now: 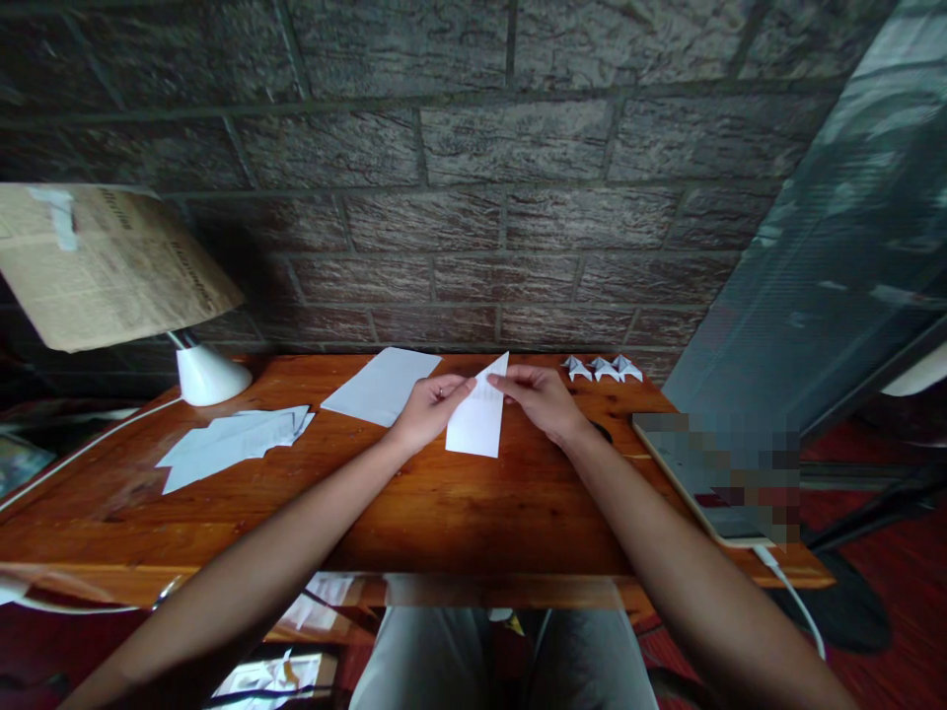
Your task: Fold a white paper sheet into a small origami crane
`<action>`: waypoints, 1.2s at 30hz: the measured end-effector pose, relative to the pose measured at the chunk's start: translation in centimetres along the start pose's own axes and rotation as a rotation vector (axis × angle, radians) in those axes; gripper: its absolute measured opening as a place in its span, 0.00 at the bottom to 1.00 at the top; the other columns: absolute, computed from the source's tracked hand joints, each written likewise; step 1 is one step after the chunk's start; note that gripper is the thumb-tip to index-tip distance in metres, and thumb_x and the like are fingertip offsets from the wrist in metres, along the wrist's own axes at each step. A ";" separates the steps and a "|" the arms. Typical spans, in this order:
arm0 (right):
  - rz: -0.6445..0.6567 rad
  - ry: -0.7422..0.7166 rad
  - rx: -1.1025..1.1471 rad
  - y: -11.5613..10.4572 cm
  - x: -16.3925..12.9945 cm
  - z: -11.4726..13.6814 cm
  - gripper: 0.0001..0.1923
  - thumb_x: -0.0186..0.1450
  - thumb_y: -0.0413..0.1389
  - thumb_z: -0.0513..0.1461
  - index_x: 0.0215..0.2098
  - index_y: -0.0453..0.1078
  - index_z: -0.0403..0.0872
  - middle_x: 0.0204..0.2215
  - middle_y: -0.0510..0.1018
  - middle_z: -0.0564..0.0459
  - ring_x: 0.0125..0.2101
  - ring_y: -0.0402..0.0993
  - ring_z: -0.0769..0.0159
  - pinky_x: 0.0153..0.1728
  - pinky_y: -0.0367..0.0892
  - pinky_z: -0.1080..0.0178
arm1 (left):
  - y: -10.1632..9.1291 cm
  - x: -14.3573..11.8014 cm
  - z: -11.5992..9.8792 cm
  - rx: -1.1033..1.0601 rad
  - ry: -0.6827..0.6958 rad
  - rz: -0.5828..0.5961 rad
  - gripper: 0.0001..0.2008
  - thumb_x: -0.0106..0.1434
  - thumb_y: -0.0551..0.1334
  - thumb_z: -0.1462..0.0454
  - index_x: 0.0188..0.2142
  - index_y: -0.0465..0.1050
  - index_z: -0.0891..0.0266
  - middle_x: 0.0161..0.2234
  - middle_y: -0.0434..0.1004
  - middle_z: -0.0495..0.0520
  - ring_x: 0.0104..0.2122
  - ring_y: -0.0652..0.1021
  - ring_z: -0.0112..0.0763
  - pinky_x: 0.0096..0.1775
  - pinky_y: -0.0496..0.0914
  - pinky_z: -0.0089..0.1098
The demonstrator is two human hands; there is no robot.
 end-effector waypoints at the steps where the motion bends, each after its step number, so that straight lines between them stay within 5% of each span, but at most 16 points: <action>1: 0.010 -0.006 -0.006 0.1 0.0 0.0 0.16 0.51 0.67 0.49 0.29 0.79 0.45 0.25 0.80 0.55 0.25 0.67 0.72 0.30 0.60 0.66 | 0.0 0.0 0.1 0.019 0.005 0.014 0.21 0.56 0.65 0.47 0.32 0.78 0.65 0.25 0.79 0.50 0.23 0.71 0.24 0.26 0.62 0.25; 11: 0.106 0.044 0.027 0.8 -0.2 -0.3 0.18 0.51 0.68 0.49 0.33 0.80 0.46 0.29 0.82 0.53 0.29 0.73 0.69 0.32 0.66 0.66 | -0.1 -0.1 0.1 0.172 0.194 -0.121 0.20 0.59 0.63 0.48 0.34 0.79 0.64 0.27 0.79 0.51 0.28 0.74 0.29 0.30 0.66 0.27; 30: 0.196 0.165 0.077 1.0 -0.5 -1.2 0.21 0.45 0.71 0.40 0.36 0.73 0.45 0.26 0.81 0.55 0.26 0.76 0.70 0.28 0.69 0.67 | -0.4 0.5 1.2 0.025 0.006 0.000 0.23 0.54 0.66 0.45 0.33 0.78 0.65 0.25 0.79 0.50 0.22 0.72 0.24 0.25 0.63 0.25; 36: 0.170 0.208 0.068 1.5 -0.7 -1.3 0.22 0.47 0.71 0.39 0.38 0.72 0.46 0.26 0.81 0.55 0.26 0.75 0.70 0.28 0.69 0.68 | -0.4 0.6 1.1 0.049 0.052 -0.089 0.21 0.54 0.67 0.47 0.31 0.77 0.65 0.25 0.79 0.51 0.22 0.73 0.26 0.25 0.64 0.26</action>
Point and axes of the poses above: each hand's wrist, its own x-axis towards the middle knuckle, its own y-axis out of the palm, z = x × y, the point moved 1 cm from there along x, towards the middle knuckle
